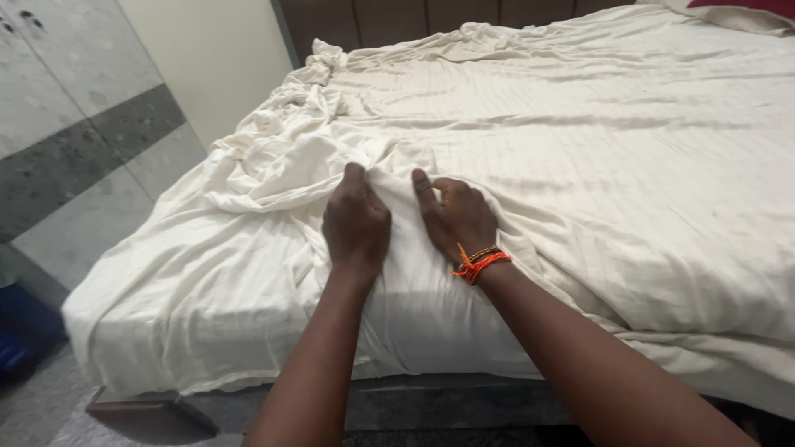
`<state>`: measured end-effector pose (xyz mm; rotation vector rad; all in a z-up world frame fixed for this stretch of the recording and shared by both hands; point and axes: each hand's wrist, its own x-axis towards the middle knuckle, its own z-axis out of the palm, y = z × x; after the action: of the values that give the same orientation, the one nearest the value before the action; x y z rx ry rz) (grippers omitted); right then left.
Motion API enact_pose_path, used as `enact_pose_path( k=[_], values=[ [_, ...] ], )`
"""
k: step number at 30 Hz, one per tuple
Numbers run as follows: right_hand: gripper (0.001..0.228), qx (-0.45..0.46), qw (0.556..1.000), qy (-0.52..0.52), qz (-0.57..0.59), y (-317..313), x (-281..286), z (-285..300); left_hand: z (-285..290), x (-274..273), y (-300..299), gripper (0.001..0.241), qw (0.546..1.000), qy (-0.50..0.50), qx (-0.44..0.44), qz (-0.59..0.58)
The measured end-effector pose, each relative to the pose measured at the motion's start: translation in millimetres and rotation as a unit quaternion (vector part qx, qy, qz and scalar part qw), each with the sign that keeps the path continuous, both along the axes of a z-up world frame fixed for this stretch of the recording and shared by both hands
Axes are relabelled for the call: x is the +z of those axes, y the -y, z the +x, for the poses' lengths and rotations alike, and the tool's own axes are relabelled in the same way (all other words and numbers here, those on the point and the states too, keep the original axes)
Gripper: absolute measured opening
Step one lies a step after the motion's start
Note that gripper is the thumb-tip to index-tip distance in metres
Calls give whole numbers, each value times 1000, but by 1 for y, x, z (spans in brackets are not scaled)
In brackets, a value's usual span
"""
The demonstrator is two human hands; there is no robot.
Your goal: The person smooths and tucks a white bedsheet onto a mattress, working along the edges and corners to secure the fabric. They pull the sheet taut and fold the excess under the mattress by hand.
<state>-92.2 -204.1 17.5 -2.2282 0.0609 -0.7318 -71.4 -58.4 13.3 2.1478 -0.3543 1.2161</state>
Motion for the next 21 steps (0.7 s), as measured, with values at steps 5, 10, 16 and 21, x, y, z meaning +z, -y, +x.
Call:
enact_pose_path(
  k=[5, 10, 16, 21],
  values=[
    [52, 31, 992, -6, -124, -1, 1, -18, -1, -2, -4, 32, 997, -53, 43, 28],
    [46, 10, 984, -25, -174, 3, -1, -9, 13, -6, 0, 40, 989, -85, 52, 112],
    [40, -14, 988, -16, -154, 1, -2, 4, 29, -6, 5, 37, 983, -111, 3, 146],
    [37, -35, 984, 19, -174, 3, -7, 14, 43, -4, 9, 37, 978, -118, -30, 168]
  ],
)
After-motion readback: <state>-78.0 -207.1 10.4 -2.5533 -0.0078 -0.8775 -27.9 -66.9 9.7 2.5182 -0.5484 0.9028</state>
